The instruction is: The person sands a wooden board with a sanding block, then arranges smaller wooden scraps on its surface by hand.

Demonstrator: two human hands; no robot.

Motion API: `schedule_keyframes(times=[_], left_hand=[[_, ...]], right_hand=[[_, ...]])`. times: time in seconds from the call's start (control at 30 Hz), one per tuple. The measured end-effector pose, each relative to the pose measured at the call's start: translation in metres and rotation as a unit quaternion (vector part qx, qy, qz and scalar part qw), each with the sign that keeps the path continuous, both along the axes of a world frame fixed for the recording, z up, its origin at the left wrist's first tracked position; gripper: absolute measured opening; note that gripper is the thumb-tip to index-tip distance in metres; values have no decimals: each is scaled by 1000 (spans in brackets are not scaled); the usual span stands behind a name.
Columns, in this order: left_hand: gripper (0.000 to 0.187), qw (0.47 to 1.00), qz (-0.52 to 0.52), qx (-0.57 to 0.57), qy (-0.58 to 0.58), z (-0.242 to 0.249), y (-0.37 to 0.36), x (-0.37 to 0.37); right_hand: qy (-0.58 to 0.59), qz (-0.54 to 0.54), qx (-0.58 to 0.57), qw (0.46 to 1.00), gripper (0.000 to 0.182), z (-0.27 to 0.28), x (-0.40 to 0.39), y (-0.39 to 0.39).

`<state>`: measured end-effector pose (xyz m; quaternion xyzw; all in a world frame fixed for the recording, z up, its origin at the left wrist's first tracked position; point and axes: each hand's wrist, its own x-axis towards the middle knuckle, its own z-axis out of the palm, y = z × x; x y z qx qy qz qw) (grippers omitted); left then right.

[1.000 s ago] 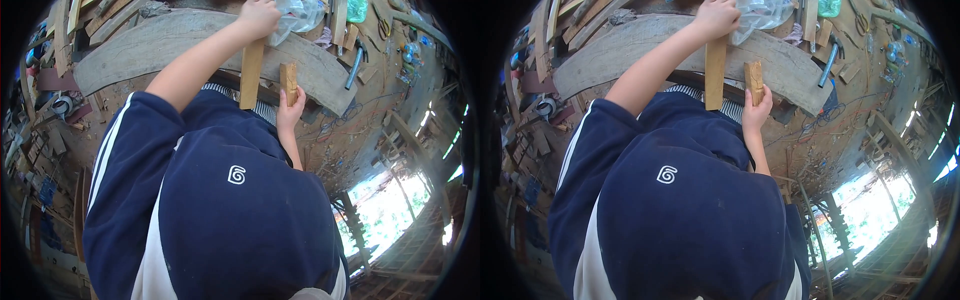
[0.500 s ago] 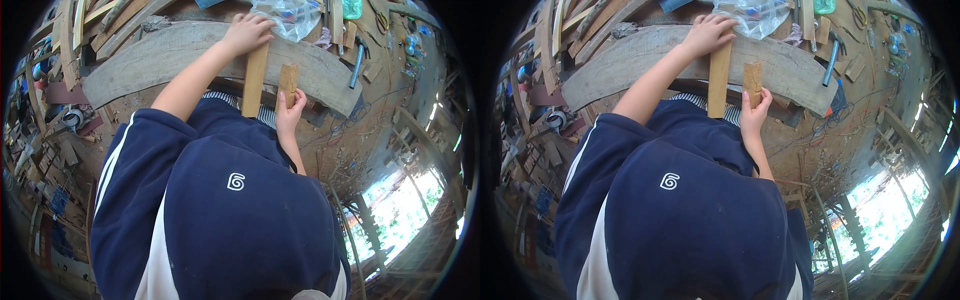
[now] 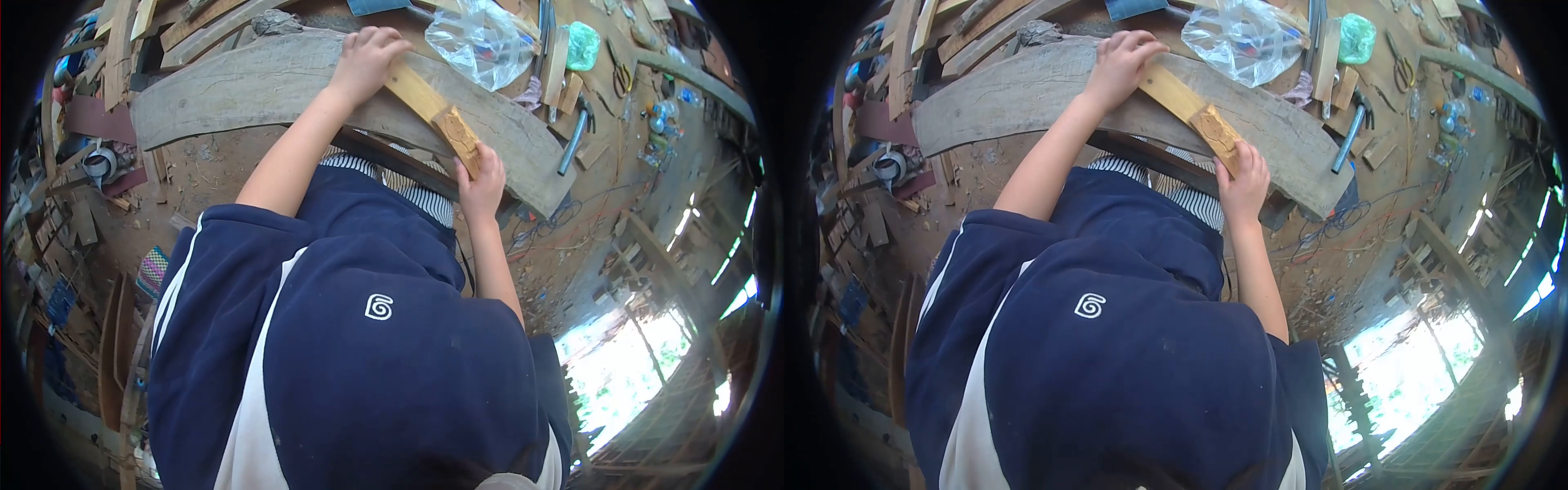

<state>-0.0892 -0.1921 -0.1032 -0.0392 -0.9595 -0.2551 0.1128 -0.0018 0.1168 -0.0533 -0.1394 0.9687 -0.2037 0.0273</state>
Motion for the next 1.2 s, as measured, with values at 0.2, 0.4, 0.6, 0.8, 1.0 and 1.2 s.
schedule_keyframes(times=[0.2,0.4,0.6,0.8,1.0,1.2], left_hand=[[22,989,117,86,3,-15,11,17],[19,984,161,23,73,-16,36,29],[18,985,162,-31,44,-26,36,25],[18,979,195,-52,10,-23,37,23],[15,978,197,-61,1,-22,39,24],[13,976,208,-60,-13,-19,41,25]], right_hand=[[-37,104,31,993,58,8,-26,44],[-37,185,45,981,71,1,-44,69],[20,232,45,971,73,-10,-73,13],[19,213,23,976,69,-9,-82,-39],[-50,159,59,984,70,-1,-48,37],[-48,123,80,988,69,1,-32,77]])
